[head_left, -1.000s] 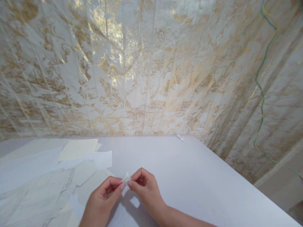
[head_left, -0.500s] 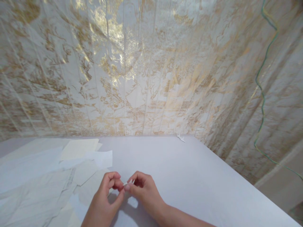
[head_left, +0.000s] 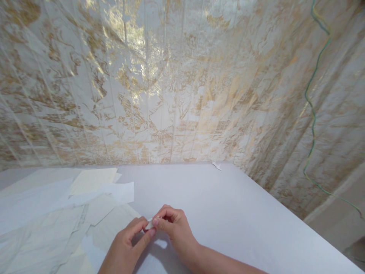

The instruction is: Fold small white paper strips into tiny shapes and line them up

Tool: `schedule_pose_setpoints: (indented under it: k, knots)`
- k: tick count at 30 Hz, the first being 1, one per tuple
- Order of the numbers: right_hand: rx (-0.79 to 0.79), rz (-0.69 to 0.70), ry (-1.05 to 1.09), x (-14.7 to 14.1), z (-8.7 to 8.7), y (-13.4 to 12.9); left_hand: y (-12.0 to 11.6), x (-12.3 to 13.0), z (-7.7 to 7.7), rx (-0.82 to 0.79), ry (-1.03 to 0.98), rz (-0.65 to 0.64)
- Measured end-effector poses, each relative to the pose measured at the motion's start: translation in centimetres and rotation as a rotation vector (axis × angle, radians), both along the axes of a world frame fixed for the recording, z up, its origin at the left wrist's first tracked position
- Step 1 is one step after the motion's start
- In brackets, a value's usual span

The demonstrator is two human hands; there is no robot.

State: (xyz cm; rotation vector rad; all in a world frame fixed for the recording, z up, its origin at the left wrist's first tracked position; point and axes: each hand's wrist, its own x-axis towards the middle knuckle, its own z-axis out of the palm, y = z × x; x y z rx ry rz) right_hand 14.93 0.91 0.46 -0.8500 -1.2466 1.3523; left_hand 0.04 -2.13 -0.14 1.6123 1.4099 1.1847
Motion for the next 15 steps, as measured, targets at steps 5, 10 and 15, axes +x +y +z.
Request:
schedule_pose_setpoints:
  k: [5, 10, 15]
  knots:
    - [-0.047, 0.042, 0.004, -0.01, 0.06, -0.19, -0.26, -0.03, 0.27, 0.037, 0.035, -0.009]
    - [-0.064, 0.007, -0.019, -0.06, 0.21, -0.06, -0.22, 0.29, -0.2, -0.009, 0.045, 0.003]
    - [-0.052, 0.021, -0.018, 0.06, 0.14, 0.03, 0.04, -0.36, -0.11, 0.037, 0.145, -0.113]
